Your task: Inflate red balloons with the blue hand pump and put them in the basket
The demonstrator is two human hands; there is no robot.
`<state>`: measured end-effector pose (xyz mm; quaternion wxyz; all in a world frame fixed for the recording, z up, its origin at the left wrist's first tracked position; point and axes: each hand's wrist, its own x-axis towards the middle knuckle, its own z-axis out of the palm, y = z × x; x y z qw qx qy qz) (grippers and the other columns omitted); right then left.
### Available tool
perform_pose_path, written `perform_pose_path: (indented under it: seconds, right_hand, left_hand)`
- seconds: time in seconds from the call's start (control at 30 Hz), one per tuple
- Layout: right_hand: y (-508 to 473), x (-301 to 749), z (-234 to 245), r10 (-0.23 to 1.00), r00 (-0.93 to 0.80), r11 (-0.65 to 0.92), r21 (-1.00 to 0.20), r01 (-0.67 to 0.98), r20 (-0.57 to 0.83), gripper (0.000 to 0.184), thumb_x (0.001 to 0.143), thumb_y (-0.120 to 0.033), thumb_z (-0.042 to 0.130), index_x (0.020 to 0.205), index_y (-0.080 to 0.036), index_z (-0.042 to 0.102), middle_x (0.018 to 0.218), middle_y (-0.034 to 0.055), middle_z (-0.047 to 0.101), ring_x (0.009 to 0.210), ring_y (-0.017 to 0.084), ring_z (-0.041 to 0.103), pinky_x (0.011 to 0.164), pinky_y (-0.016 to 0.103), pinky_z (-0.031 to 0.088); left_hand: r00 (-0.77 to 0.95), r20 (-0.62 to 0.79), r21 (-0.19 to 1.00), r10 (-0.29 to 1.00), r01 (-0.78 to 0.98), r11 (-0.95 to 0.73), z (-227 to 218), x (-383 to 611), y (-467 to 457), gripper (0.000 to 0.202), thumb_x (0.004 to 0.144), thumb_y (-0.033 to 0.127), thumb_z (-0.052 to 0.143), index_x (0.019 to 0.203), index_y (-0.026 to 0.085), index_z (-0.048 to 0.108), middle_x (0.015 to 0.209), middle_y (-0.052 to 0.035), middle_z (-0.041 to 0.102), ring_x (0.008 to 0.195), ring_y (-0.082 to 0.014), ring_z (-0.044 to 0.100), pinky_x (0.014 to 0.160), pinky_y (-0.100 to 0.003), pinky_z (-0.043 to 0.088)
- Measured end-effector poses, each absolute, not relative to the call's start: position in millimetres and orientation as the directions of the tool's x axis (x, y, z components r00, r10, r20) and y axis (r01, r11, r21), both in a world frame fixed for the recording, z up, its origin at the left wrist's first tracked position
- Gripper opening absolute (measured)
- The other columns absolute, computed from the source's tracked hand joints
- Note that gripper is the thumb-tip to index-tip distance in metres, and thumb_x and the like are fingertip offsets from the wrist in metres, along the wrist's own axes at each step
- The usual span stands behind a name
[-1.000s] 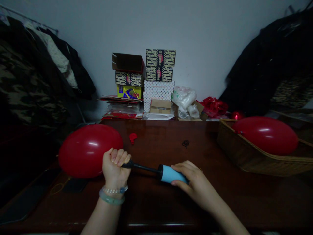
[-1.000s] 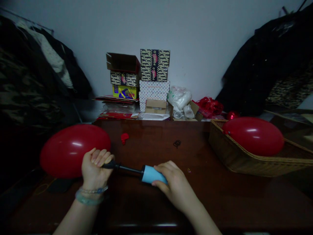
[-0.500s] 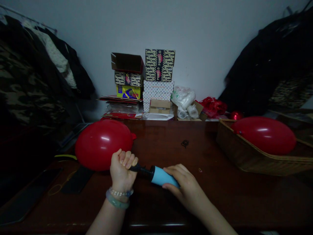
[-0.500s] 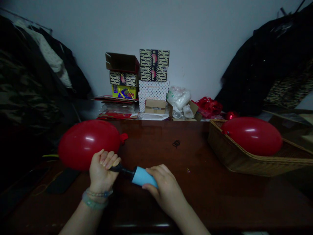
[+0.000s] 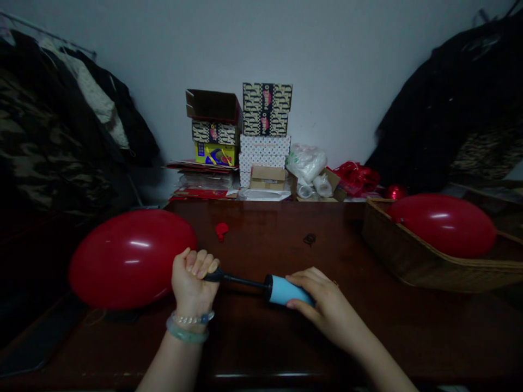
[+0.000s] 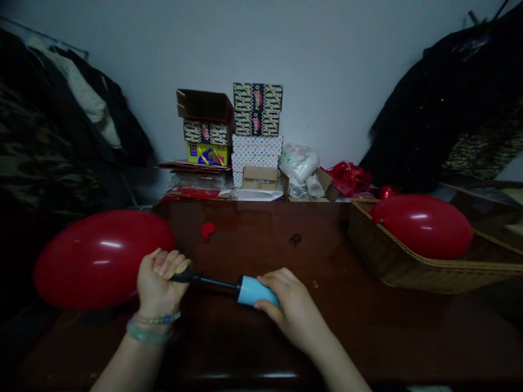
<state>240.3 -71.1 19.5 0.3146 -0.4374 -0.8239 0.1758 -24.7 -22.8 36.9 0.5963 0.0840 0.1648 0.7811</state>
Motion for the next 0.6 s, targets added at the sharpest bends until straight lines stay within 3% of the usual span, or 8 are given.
perform_pose_path:
  seconds: [0.3,0.6]
  right_hand:
    - [-76,217,1,0.758,-0.396,0.647,-0.518,0.560,0.518,0.038,0.087,-0.034,0.065,0.121,-0.019,0.058,0.107,0.0111,0.065,0.095,0.025,0.058,0.083,0.041,0.051]
    - [-69,227,-1,0.833,-0.394,0.554,-0.582,0.596,0.389,0.038,0.084,-0.031,0.069,0.119,-0.019,0.060,0.110,0.0091,0.065,0.100,0.024,0.058,0.089,0.039,0.048]
  left_hand:
    - [-0.185,-0.137,0.385,0.973,-0.915,-0.120,29,15,-28,0.043,0.079,0.017,0.054,0.050,0.020,0.022,0.040,0.0084,0.023,0.032,-0.0048,0.022,0.037,-0.022,0.024]
    - [-0.280,-0.089,0.430,0.956,-0.876,-0.217,32,-19,-22,0.042,0.078,0.016,0.052,0.050,0.020,0.021,0.039,0.0084,0.022,0.032,-0.0049,0.021,0.037,-0.021,0.025]
